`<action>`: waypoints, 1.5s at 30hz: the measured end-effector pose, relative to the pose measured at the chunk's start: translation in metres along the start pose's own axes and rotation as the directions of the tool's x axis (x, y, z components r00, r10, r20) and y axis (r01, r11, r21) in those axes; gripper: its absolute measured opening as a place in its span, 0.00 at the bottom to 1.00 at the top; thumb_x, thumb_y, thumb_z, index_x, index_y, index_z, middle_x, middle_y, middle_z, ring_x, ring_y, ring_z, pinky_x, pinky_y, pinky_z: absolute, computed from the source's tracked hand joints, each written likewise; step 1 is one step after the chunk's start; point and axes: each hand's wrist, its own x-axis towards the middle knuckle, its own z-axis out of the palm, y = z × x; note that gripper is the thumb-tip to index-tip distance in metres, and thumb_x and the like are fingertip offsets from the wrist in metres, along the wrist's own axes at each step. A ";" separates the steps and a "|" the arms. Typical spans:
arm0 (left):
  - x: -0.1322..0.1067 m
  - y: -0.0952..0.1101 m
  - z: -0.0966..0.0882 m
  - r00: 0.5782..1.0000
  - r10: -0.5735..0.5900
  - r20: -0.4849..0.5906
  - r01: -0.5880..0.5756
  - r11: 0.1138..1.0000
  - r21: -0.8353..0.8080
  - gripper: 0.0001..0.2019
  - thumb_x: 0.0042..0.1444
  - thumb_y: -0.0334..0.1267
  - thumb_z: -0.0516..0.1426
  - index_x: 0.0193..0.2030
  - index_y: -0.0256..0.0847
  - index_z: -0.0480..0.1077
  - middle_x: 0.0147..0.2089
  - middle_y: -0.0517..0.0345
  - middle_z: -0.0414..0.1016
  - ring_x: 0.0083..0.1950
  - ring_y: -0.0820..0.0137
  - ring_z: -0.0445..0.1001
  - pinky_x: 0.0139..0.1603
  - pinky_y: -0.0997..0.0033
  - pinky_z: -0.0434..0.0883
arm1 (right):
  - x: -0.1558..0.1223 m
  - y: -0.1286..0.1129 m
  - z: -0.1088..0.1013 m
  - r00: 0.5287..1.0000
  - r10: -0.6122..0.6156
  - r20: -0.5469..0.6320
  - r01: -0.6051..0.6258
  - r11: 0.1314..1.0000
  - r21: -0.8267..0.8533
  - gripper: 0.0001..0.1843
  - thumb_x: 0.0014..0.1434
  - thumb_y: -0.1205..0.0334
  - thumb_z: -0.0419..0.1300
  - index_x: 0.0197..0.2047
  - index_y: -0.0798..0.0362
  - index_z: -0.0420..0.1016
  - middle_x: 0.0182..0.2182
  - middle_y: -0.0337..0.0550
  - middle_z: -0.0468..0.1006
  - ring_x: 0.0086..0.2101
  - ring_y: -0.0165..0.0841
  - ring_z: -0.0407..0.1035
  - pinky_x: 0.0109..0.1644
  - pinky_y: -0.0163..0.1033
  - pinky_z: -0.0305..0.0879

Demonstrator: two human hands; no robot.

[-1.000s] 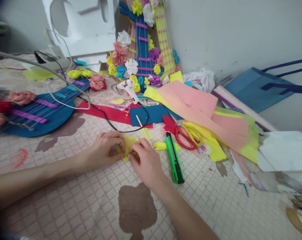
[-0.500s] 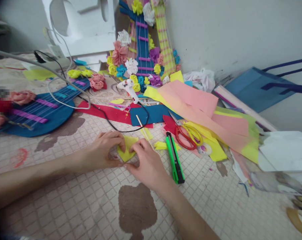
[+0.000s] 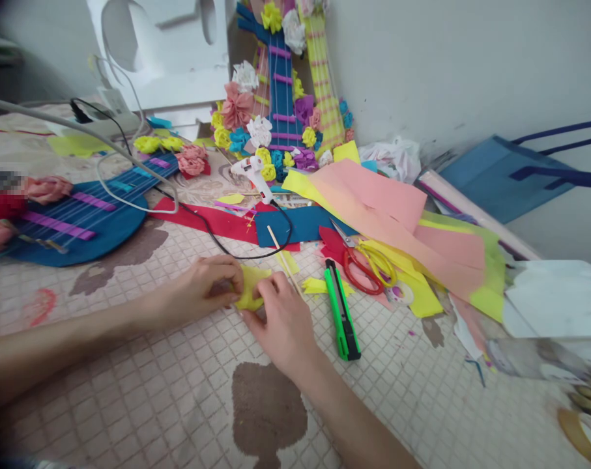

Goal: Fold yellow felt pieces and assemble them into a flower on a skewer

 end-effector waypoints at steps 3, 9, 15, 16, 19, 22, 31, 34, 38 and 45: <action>0.002 -0.006 -0.002 0.999 -0.002 -0.048 0.001 1.000 -0.011 0.09 0.47 0.23 0.53 0.31 0.38 0.69 0.35 0.58 0.71 0.37 0.70 0.70 0.39 0.71 0.66 | 0.000 0.001 -0.001 1.000 0.003 0.010 -0.003 1.000 0.018 0.10 0.55 0.61 0.62 0.37 0.50 0.64 0.39 0.42 0.67 0.39 0.36 0.67 0.41 0.42 0.66; 0.000 0.000 -0.006 0.999 -0.016 -0.050 0.017 1.000 0.021 0.07 0.49 0.31 0.58 0.37 0.40 0.71 0.39 0.55 0.71 0.44 0.64 0.69 0.44 0.65 0.65 | 0.001 0.002 -0.003 1.000 -0.006 0.015 0.005 0.999 0.054 0.12 0.53 0.62 0.63 0.39 0.50 0.63 0.39 0.42 0.67 0.40 0.37 0.66 0.42 0.44 0.66; -0.004 0.009 -0.003 0.999 -0.049 0.023 0.048 0.997 0.068 0.10 0.45 0.33 0.63 0.36 0.43 0.72 0.44 0.56 0.69 0.49 0.61 0.67 0.51 0.56 0.59 | -0.001 0.013 -0.014 0.994 -0.021 0.105 -0.005 0.971 0.240 0.17 0.52 0.70 0.61 0.44 0.48 0.64 0.42 0.42 0.65 0.32 0.30 0.65 0.34 0.38 0.66; -0.004 0.008 -0.004 0.998 -0.039 0.039 0.037 0.998 0.052 0.08 0.45 0.32 0.63 0.34 0.43 0.72 0.44 0.57 0.69 0.49 0.62 0.67 0.51 0.56 0.58 | -0.001 0.014 -0.016 0.991 -0.034 0.130 -0.003 0.961 0.275 0.14 0.52 0.71 0.60 0.42 0.49 0.65 0.41 0.41 0.64 0.31 0.28 0.64 0.34 0.37 0.66; -0.004 0.003 -0.007 0.996 0.002 0.091 -0.002 1.000 0.006 0.05 0.46 0.29 0.61 0.30 0.42 0.72 0.46 0.58 0.69 0.51 0.63 0.66 0.53 0.57 0.56 | -0.001 0.015 -0.024 0.980 -0.077 0.182 0.009 0.937 0.349 0.11 0.53 0.76 0.56 0.35 0.50 0.67 0.40 0.40 0.63 0.35 0.28 0.65 0.36 0.34 0.66; -0.004 -0.002 -0.011 0.989 0.037 0.142 -0.033 0.999 -0.026 0.04 0.47 0.28 0.61 0.29 0.42 0.73 0.48 0.58 0.68 0.53 0.63 0.65 0.55 0.57 0.54 | -0.001 0.015 -0.029 0.972 -0.101 0.213 0.013 0.926 0.377 0.10 0.54 0.77 0.55 0.32 0.51 0.68 0.40 0.39 0.63 0.36 0.27 0.64 0.37 0.33 0.64; -0.002 0.000 -0.010 0.992 0.042 0.122 -0.040 0.999 -0.016 0.03 0.52 0.31 0.58 0.30 0.40 0.72 0.48 0.56 0.69 0.52 0.63 0.66 0.54 0.57 0.56 | 0.000 0.018 -0.022 0.982 -0.095 0.161 0.027 0.925 0.379 0.07 0.58 0.72 0.55 0.33 0.51 0.69 0.37 0.39 0.66 0.35 0.29 0.65 0.35 0.35 0.63; -0.002 0.002 -0.009 0.994 0.019 0.105 -0.020 1.000 0.007 0.03 0.52 0.30 0.57 0.29 0.40 0.72 0.47 0.56 0.69 0.51 0.63 0.67 0.54 0.57 0.56 | 0.001 0.019 -0.017 0.989 -0.084 0.126 0.032 0.930 0.365 0.07 0.57 0.73 0.55 0.33 0.51 0.69 0.36 0.39 0.66 0.36 0.29 0.65 0.37 0.35 0.63; -0.003 0.001 -0.013 0.988 0.029 0.152 -0.028 1.000 -0.004 0.02 0.52 0.33 0.58 0.32 0.41 0.73 0.48 0.56 0.69 0.52 0.63 0.66 0.55 0.56 0.55 | 0.002 0.019 -0.017 0.986 -0.080 0.144 0.019 0.923 0.385 0.07 0.56 0.73 0.57 0.34 0.51 0.68 0.37 0.38 0.65 0.34 0.28 0.64 0.35 0.35 0.62; -0.001 -0.002 -0.018 0.976 0.067 0.205 -0.063 0.998 -0.029 0.03 0.51 0.33 0.59 0.33 0.43 0.73 0.50 0.56 0.68 0.54 0.61 0.65 0.57 0.55 0.56 | 0.002 0.020 -0.026 0.978 -0.069 0.199 -0.020 0.910 0.414 0.08 0.56 0.75 0.57 0.33 0.52 0.68 0.37 0.38 0.64 0.31 0.26 0.62 0.33 0.33 0.60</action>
